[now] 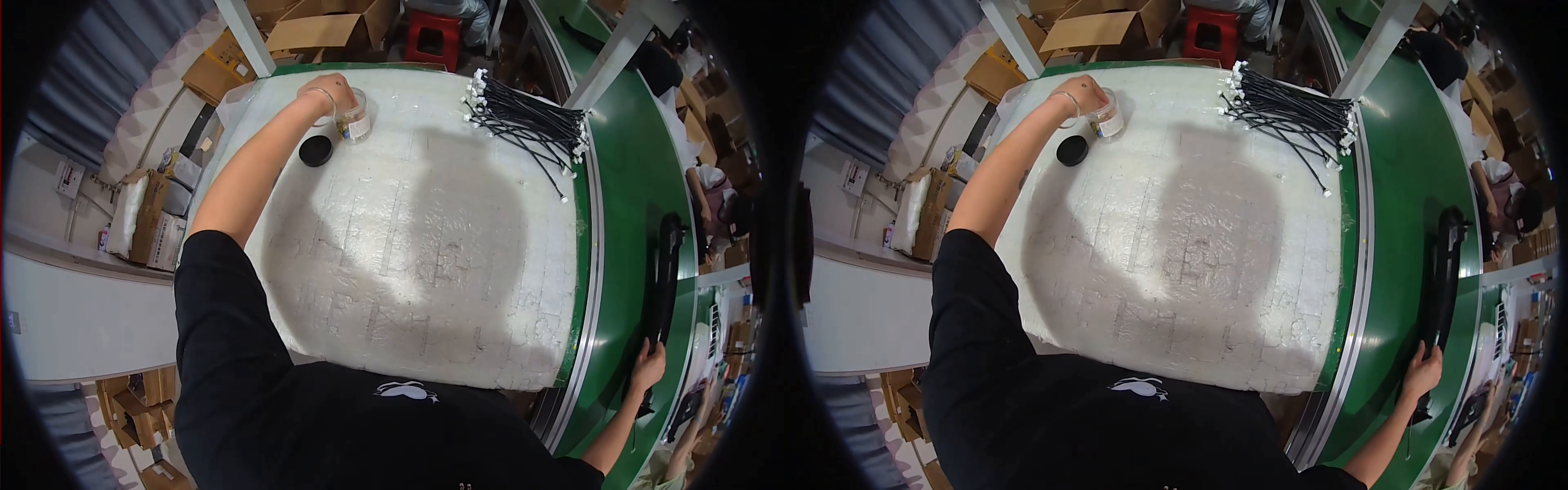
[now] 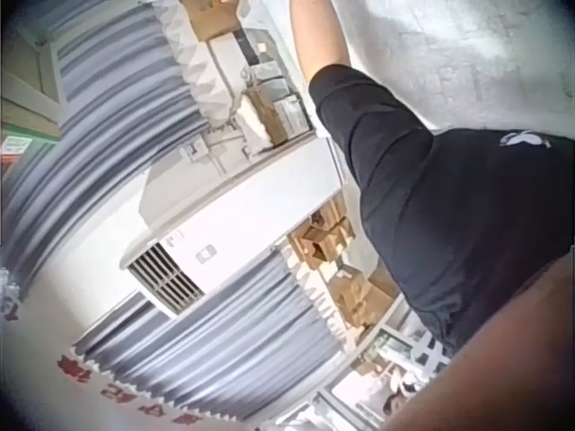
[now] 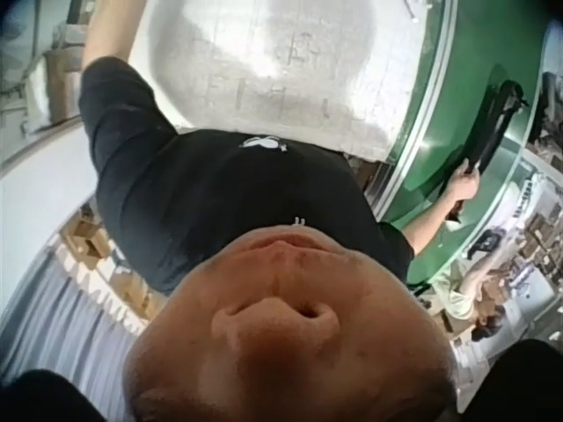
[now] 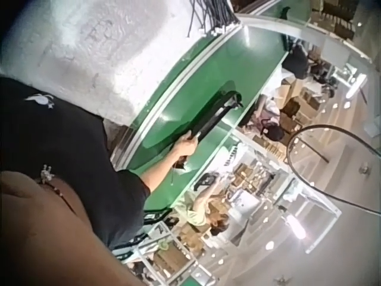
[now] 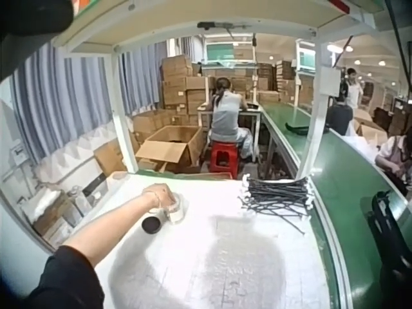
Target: Assembling and inspecting electronic circuit boards and components on a factory production line.
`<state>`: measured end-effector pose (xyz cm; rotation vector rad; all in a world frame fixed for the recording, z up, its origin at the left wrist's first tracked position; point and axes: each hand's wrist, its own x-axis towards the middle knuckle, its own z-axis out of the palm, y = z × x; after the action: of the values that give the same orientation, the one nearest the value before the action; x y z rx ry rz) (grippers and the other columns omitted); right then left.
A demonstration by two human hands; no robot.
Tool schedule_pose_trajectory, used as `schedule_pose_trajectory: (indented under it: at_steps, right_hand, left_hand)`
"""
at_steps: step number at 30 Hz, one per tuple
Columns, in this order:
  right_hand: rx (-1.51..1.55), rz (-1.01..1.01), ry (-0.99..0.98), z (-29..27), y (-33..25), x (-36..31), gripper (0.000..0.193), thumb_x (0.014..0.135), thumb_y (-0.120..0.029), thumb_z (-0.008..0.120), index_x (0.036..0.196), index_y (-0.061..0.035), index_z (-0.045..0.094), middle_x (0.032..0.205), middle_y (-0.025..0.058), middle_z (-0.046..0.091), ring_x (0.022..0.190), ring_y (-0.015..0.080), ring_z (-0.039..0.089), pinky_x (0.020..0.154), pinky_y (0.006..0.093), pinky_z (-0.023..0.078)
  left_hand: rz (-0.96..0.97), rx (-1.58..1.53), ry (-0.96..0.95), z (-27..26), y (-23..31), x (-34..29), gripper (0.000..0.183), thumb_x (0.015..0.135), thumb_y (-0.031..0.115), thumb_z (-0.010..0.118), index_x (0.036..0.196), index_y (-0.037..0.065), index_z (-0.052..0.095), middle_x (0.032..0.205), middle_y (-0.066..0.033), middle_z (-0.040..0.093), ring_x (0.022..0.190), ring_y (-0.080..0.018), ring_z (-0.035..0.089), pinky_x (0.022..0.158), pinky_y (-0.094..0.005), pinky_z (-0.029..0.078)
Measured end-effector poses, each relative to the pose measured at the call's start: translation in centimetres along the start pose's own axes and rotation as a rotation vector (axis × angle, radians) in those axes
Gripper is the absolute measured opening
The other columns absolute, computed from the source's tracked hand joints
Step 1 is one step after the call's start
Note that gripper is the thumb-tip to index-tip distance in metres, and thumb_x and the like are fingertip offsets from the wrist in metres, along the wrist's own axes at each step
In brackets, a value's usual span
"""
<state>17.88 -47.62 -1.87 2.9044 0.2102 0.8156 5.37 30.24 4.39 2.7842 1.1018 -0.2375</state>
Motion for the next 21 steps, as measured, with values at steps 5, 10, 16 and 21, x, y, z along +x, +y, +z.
schedule_pose_trajectory:
  at_steps: [5,10,16,21]
  right_hand:
    - [-0.007,-0.056,-0.068,2.6,1.6,-1.7,0.035,0.087,-0.032,0.065,0.099,0.0011,0.063,0.094,0.0203,0.065,0.082,0.0398,0.063,0.07,0.0468,0.05]
    - [0.005,-0.069,-0.144,3.0,3.3,-1.4,0.038,0.086,-0.026,0.066,0.115,-0.001,0.06,0.103,0.019,0.065,0.092,0.0388,0.063,0.078,0.047,0.05]
    - [0.133,-0.084,-0.066,-1.3,-2.0,1.3,0.042,0.088,-0.019,0.064,0.126,-0.0027,0.053,0.119,0.0191,0.057,0.109,0.0383,0.053,0.092,0.0434,0.044]
    - [0.492,-0.382,-0.075,-6.5,-15.6,3.5,0.035,0.087,-0.009,0.062,0.121,-0.0035,0.057,0.119,0.0178,0.058,0.111,0.0362,0.055,0.095,0.0408,0.044]
  left_hand:
    - [0.053,-0.124,0.035,0.5,-0.1,-0.2,0.028,0.077,0.026,0.067,0.103,0.02,0.074,0.111,-0.0074,0.069,0.102,-0.025,0.064,0.089,-0.0334,0.05]
    - [0.287,-0.363,0.241,-0.4,-2.0,-1.4,0.019,0.073,0.025,0.07,0.089,0.017,0.076,0.107,-0.0055,0.07,0.093,-0.0236,0.066,0.086,-0.0319,0.049]
    - [0.393,-0.711,0.323,-3.6,-2.5,-2.5,0.025,0.075,0.026,0.07,0.083,0.003,0.072,0.093,-0.0034,0.071,0.087,-0.0168,0.063,0.084,-0.0287,0.048]
    - [0.261,-0.289,0.436,-3.8,-1.3,-2.8,0.018,0.077,0.026,0.07,0.089,0.014,0.076,0.099,-0.0053,0.072,0.093,-0.0224,0.066,0.086,-0.0329,0.05]
